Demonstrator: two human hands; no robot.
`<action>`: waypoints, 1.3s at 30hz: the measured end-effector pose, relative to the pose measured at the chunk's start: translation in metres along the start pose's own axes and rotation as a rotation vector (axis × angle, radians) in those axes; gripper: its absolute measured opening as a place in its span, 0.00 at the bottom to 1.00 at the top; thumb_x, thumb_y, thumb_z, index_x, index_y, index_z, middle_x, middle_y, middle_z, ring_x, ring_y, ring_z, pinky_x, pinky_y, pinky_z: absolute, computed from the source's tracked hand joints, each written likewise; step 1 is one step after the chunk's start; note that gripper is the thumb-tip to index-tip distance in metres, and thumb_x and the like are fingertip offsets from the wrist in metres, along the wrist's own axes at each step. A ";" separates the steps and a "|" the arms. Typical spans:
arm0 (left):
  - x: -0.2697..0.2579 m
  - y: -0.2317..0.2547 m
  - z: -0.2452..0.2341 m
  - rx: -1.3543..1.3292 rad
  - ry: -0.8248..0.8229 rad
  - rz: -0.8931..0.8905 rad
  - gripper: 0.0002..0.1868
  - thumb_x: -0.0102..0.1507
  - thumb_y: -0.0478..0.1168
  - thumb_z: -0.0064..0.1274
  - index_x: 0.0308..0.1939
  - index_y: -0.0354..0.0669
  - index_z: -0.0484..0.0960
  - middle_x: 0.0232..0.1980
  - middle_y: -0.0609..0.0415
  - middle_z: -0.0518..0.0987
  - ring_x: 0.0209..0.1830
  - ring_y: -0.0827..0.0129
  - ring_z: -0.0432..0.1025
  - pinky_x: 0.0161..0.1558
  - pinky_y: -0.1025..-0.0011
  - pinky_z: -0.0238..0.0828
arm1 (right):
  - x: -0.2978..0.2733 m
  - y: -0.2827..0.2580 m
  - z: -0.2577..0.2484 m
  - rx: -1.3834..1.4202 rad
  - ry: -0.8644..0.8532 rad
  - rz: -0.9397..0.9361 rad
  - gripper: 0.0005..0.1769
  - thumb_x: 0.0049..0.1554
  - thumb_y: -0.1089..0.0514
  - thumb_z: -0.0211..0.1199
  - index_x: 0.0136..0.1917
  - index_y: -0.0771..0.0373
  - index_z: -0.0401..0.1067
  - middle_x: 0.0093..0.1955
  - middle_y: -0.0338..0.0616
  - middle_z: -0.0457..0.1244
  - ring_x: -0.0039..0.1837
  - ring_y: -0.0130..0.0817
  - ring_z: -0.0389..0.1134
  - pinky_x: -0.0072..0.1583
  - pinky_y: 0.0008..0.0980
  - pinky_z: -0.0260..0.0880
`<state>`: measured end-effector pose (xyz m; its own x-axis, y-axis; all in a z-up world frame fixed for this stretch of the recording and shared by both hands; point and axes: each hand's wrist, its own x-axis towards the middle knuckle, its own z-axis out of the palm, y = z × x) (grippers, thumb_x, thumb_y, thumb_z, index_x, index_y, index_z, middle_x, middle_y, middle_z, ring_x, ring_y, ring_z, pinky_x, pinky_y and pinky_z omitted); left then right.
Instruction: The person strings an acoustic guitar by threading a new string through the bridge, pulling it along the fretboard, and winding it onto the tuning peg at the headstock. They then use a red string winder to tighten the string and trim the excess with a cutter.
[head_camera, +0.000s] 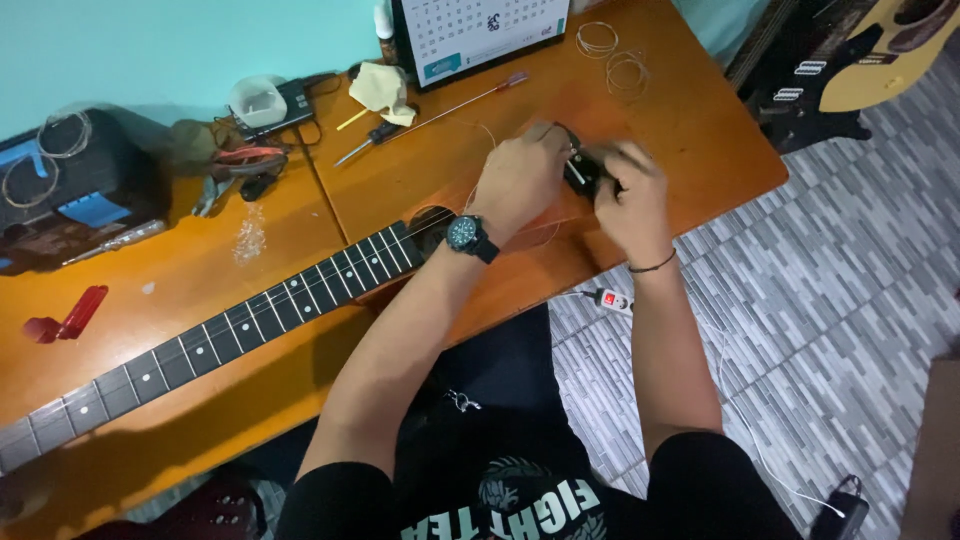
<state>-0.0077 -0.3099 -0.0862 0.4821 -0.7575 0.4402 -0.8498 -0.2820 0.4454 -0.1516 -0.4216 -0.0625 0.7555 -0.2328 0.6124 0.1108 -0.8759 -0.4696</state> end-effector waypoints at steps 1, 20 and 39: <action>0.000 0.002 -0.004 -0.002 -0.001 -0.001 0.05 0.66 0.41 0.51 0.40 0.47 0.80 0.36 0.52 0.77 0.28 0.40 0.78 0.22 0.50 0.75 | -0.002 0.004 0.003 0.000 -0.002 0.001 0.22 0.51 0.80 0.52 0.49 0.64 0.80 0.50 0.49 0.66 0.52 0.59 0.66 0.56 0.47 0.68; -0.087 -0.021 -0.196 0.171 -0.094 -0.060 0.05 0.63 0.40 0.53 0.38 0.45 0.82 0.30 0.50 0.77 0.30 0.41 0.78 0.27 0.49 0.76 | 0.029 -0.066 0.026 -0.106 -0.055 -0.223 0.05 0.64 0.65 0.68 0.47 0.56 0.79 0.44 0.41 0.68 0.53 0.53 0.67 0.57 0.42 0.62; -0.325 -0.079 -0.380 0.490 0.140 -0.141 0.05 0.68 0.38 0.59 0.36 0.47 0.82 0.27 0.54 0.75 0.31 0.55 0.72 0.36 0.63 0.71 | 0.042 -0.218 0.142 0.335 -0.461 -0.483 0.08 0.67 0.63 0.61 0.53 0.56 0.81 0.30 0.43 0.61 0.35 0.55 0.64 0.38 0.42 0.67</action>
<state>-0.0162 0.1817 0.0318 0.5940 -0.6161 0.5173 -0.7586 -0.6430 0.1054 -0.0519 -0.1808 -0.0247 0.7590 0.4101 0.5057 0.6338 -0.6433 -0.4295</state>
